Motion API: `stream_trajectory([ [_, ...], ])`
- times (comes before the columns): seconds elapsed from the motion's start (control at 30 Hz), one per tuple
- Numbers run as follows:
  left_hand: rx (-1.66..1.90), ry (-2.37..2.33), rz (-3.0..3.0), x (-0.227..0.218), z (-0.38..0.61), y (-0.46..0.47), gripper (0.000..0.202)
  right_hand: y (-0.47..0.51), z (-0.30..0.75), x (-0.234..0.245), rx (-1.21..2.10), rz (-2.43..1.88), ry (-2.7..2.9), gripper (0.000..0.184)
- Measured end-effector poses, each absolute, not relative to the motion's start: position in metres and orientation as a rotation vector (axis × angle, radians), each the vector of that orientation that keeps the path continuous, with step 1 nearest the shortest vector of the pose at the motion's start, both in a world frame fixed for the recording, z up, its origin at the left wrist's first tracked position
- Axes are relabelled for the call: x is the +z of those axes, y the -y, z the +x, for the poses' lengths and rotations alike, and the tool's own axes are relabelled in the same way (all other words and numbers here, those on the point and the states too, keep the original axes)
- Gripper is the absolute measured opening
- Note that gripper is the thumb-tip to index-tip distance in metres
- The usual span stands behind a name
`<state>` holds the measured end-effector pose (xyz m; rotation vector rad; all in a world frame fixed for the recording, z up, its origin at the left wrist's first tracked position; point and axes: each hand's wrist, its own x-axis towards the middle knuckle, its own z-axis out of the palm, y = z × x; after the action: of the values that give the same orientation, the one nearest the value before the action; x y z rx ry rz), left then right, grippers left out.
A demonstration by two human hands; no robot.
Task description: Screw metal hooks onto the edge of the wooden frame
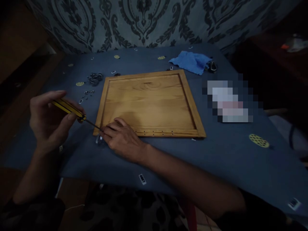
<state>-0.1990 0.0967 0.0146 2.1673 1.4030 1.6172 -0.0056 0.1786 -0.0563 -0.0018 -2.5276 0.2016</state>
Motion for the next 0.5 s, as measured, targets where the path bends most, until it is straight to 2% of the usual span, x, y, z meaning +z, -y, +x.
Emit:
stream_trajectory([
  [0.27, 1.774, -1.442, 2.074, 0.0148, -0.1984, -0.0944, 0.048, -0.1799, -0.0063, -0.0583, 0.228, 0.003, 2.533, 0.027],
  [0.5, 1.749, -1.440, 2.103, 0.0141, -0.1987, -0.0962, 0.050, -0.1795, -0.0056, -0.0558, 0.228, 0.008, 2.525, 0.025],
])
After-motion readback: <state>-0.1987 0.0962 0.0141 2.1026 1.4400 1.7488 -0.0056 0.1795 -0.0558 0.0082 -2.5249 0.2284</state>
